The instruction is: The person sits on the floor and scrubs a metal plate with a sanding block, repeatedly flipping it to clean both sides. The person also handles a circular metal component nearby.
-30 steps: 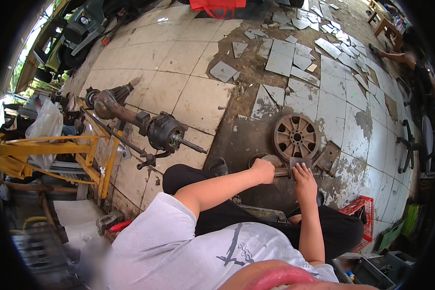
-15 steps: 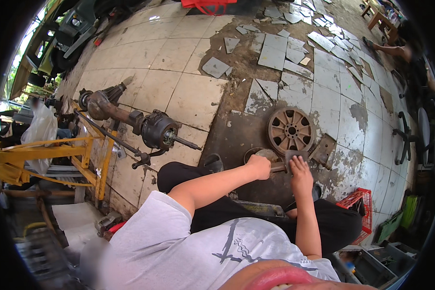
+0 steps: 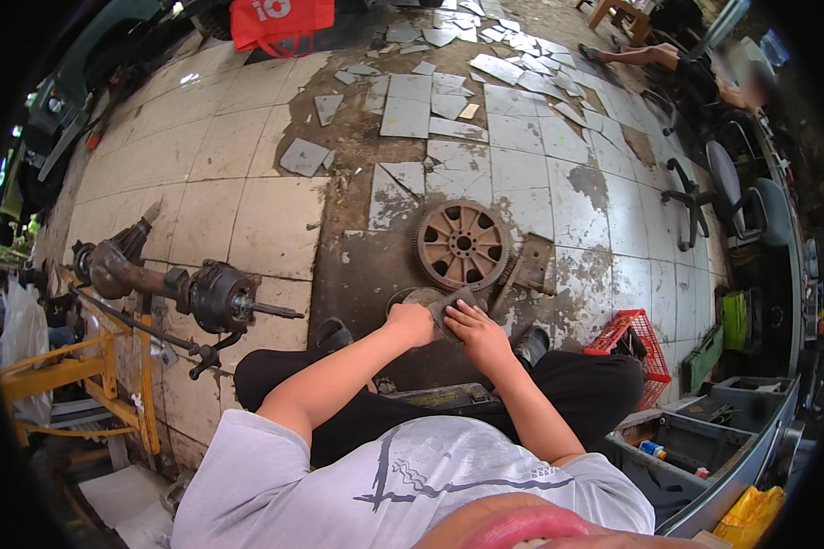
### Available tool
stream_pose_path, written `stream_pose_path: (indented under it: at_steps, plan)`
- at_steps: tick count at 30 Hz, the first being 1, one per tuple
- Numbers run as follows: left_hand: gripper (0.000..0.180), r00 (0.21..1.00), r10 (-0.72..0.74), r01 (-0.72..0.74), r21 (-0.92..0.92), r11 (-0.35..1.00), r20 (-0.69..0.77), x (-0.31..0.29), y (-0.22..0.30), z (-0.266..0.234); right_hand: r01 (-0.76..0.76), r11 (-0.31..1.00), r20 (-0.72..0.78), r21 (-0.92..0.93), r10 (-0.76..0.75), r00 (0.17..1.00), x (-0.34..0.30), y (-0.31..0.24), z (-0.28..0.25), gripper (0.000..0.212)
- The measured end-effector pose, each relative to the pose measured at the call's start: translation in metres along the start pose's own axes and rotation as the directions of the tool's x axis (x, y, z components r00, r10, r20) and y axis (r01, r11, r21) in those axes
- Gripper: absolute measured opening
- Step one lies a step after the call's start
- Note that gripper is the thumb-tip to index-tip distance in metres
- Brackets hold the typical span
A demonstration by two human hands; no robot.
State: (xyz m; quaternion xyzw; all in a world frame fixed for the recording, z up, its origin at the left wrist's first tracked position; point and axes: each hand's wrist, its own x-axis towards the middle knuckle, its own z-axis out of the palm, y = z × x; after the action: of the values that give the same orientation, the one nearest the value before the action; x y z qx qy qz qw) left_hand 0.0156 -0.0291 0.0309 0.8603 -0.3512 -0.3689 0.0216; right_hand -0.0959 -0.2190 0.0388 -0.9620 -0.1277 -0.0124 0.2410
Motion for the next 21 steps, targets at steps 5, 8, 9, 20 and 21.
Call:
stream_pose_path:
  at_steps: [5, 8, 9, 20, 21]
  plan:
    - [0.034, 0.998, -0.064, 0.064, -0.037, 0.997, -0.013, 0.002, -0.002, 0.005, -0.162, 0.973, -0.059, -0.164, 0.155, 0.986, -0.002, 0.031, -0.014, 0.045]
    - [0.035, 0.998, -0.057, 0.056, 0.016, 0.998, 0.025, 0.003, -0.002, 0.006, 0.043, 0.997, 0.03, 0.061, -0.045, 0.999, -0.008, 0.002, -0.002, 0.044]
    - [0.035, 0.999, -0.054, 0.054, -0.003, 0.999, -0.004, 0.007, -0.002, 0.005, -0.021, 1.0, -0.009, -0.008, 0.02, 1.0, -0.008, 0.009, -0.004, 0.043]
    - [0.036, 0.998, -0.062, 0.062, -0.009, 0.998, -0.022, 0.006, 0.001, 0.009, -0.186, 0.964, -0.032, -0.188, 0.183, 0.983, -0.005, 0.03, -0.005, 0.05]
    - [0.036, 0.999, -0.055, 0.055, -0.006, 0.998, -0.003, 0.004, 0.002, 0.01, -0.269, 0.927, -0.094, -0.261, 0.253, 0.963, -0.006, 0.044, -0.008, 0.053]
